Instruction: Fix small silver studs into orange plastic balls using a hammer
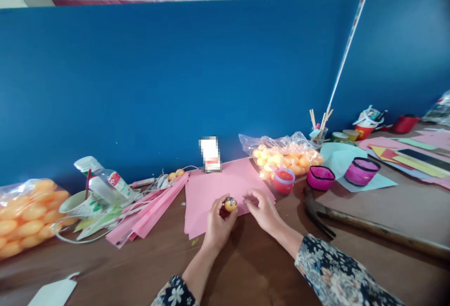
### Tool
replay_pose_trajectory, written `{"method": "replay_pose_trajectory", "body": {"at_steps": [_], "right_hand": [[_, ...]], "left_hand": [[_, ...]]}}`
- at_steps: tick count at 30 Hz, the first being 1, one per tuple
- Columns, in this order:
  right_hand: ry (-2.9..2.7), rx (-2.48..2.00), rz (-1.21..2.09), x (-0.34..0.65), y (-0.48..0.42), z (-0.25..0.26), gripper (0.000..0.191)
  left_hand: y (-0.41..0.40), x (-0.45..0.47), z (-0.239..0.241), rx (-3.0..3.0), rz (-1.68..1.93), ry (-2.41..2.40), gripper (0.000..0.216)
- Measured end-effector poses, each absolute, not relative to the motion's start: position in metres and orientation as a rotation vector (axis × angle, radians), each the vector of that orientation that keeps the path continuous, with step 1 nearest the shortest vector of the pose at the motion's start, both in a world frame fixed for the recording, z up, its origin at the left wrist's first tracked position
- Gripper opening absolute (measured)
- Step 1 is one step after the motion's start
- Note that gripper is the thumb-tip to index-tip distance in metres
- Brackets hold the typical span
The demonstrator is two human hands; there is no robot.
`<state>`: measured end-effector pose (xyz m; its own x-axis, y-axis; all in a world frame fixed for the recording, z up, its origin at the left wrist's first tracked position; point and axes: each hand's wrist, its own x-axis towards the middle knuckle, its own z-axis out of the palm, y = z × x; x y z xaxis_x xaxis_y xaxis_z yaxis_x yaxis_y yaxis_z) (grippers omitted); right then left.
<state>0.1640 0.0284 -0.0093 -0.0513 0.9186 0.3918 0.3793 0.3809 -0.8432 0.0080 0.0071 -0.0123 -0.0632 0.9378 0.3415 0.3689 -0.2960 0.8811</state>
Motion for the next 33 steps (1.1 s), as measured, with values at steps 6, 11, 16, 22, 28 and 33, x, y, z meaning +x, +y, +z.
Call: {"method": "replay_pose_trajectory", "body": {"at_steps": [6,11,16,22,28,33], "right_hand": [[-1.659,-1.118,0.802,0.1514,0.0194,-0.0087,0.011],[-1.614,-1.136,0.810,0.1545,0.0203,-0.0104,0.010],[-1.642,-1.128,0.792,0.1546,0.0182,-0.0091,0.012],[-1.663,-1.148,0.788,0.1547,0.0167,-0.0056,0.017],[-1.694,-1.114,0.790,0.1550,0.0168,-0.0035,0.013],[-1.703,-1.132,0.776,0.1549,0.0175,-0.0068,0.014]], "left_hand": [[0.0082,0.0066,-0.0157,1.673,1.359,1.411,0.038],[0.0091,0.0059,-0.0165,1.643,1.362,1.396,0.039],[0.0086,0.0070,-0.0155,1.546,1.344,1.379,0.041],[0.0082,0.0074,-0.0157,1.482,1.366,1.326,0.044],[0.0092,0.0072,-0.0177,1.529,1.387,1.344,0.042],[0.0089,0.0077,-0.0150,1.523,1.389,1.351,0.042]]}}
